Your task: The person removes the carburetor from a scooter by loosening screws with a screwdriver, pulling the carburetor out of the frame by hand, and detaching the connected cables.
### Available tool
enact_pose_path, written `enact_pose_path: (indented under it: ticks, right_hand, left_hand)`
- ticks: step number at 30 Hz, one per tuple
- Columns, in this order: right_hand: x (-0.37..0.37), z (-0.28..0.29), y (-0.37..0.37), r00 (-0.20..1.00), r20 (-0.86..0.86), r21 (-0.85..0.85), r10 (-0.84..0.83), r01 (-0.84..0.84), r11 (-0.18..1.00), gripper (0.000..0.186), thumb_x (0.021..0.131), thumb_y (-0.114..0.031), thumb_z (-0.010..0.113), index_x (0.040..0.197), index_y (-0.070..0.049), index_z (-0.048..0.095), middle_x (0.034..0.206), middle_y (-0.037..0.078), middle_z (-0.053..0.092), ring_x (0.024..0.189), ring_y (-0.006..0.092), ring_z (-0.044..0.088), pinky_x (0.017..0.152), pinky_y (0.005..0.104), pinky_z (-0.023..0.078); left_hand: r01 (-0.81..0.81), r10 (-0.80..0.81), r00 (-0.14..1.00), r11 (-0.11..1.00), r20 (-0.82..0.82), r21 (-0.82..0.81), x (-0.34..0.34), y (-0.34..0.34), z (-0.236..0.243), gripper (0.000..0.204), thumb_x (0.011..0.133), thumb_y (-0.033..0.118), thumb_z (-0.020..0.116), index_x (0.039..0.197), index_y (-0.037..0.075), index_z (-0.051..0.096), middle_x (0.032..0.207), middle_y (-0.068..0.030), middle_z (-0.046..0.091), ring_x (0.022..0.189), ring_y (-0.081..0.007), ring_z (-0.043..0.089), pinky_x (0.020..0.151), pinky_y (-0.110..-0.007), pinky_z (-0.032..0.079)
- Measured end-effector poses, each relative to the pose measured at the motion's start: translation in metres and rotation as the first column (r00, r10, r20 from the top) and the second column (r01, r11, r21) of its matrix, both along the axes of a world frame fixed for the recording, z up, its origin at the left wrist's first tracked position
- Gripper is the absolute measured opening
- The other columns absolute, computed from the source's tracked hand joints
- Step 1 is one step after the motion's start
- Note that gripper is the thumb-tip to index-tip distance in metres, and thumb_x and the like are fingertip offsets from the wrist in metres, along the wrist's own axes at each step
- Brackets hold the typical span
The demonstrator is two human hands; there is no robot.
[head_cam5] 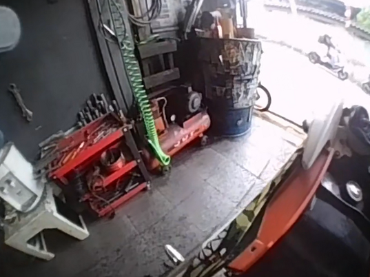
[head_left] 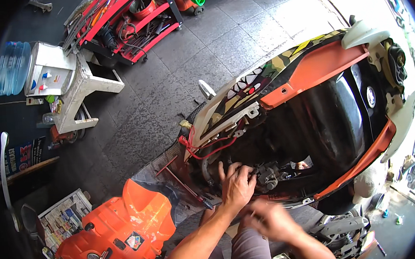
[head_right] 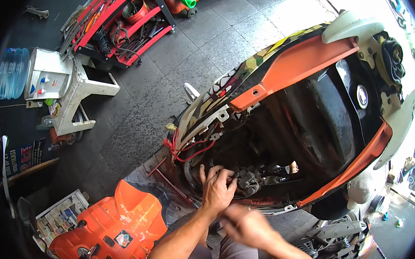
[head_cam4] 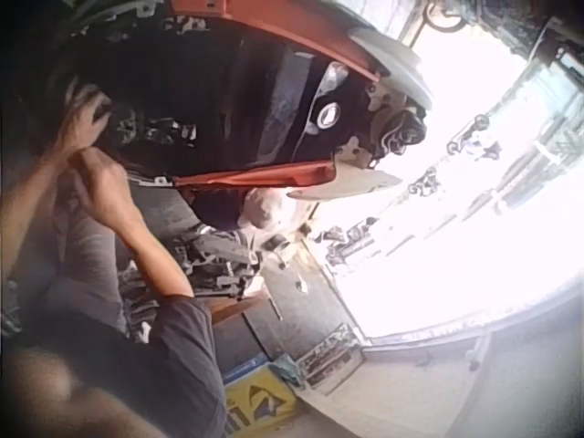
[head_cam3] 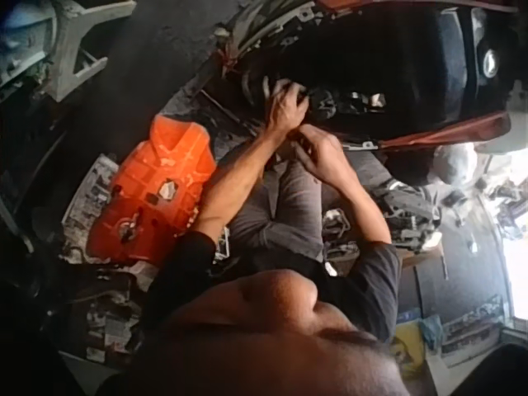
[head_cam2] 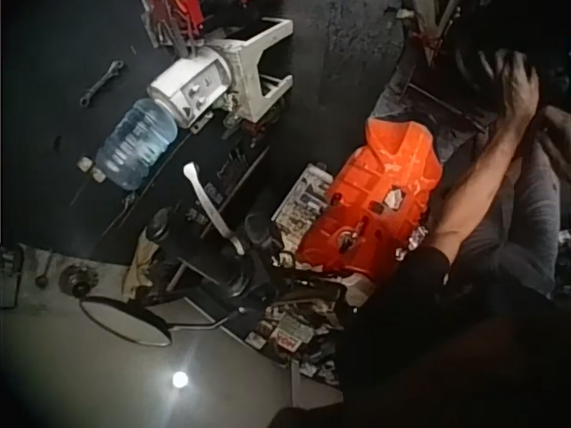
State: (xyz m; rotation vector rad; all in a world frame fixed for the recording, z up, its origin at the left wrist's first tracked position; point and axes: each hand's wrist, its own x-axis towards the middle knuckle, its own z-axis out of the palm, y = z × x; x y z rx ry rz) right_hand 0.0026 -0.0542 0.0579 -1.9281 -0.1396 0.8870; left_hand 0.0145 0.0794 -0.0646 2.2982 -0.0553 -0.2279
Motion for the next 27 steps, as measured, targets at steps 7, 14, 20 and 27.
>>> enact_pose_path:
  ticks: [7, 14, 20, 27]
  right_hand:
    - [0.071, -0.038, -0.031, 0.986, 0.046, -0.484, 0.163, -0.121, 0.867, 0.069, 0.073, -0.018, 0.085, 0.132, -0.005, 0.054, 0.124, 0.026, 0.057, 0.106, 0.0488, 0.062, 0.090, 0.0523, 0.052]
    - [0.058, -0.048, -0.030, 0.989, -0.028, -0.420, 0.143, -0.142, 0.897, 0.062, 0.075, -0.020, 0.084, 0.127, -0.002, 0.054, 0.121, 0.029, 0.058, 0.112, 0.0503, 0.059, 0.093, 0.0546, 0.052]
    - [0.046, -0.051, -0.032, 0.993, 0.042, -0.412, 0.108, -0.081, 0.908, 0.069, 0.070, -0.018, 0.088, 0.125, 0.000, 0.051, 0.118, 0.026, 0.059, 0.111, 0.0484, 0.059, 0.092, 0.0525, 0.052]
    - [0.048, -0.054, -0.023, 0.998, 0.041, -0.434, 0.042, -0.020, 0.901, 0.062, 0.072, -0.016, 0.084, 0.122, 0.000, 0.050, 0.119, 0.026, 0.055, 0.110, 0.0500, 0.056, 0.087, 0.0560, 0.053]
  left_hand:
    - [-0.051, 0.048, 0.995, 0.998, -0.088, -0.037, -0.011, 0.003, -0.006, 0.022, 0.084, 0.020, 0.075, 0.100, 0.009, 0.064, 0.091, -0.0079, 0.070, 0.098, -0.0289, 0.061, 0.090, -0.049, 0.039]
    - [-0.046, 0.032, 0.997, 0.979, -0.076, -0.197, -0.011, 0.006, -0.013, 0.028, 0.078, 0.013, 0.078, 0.100, 0.007, 0.062, 0.091, -0.0078, 0.066, 0.099, -0.0309, 0.060, 0.086, -0.046, 0.042]
    - [-0.008, -0.019, 0.997, 0.937, -0.074, -0.351, -0.006, 0.011, -0.015, 0.028, 0.076, 0.009, 0.077, 0.099, 0.006, 0.062, 0.092, -0.0074, 0.065, 0.098, -0.0305, 0.058, 0.088, -0.043, 0.046]
    - [-0.018, -0.005, 0.997, 0.945, -0.072, -0.328, -0.016, 0.006, -0.022, 0.034, 0.074, 0.006, 0.078, 0.104, 0.006, 0.061, 0.095, -0.0076, 0.066, 0.095, -0.0310, 0.060, 0.086, -0.043, 0.045]
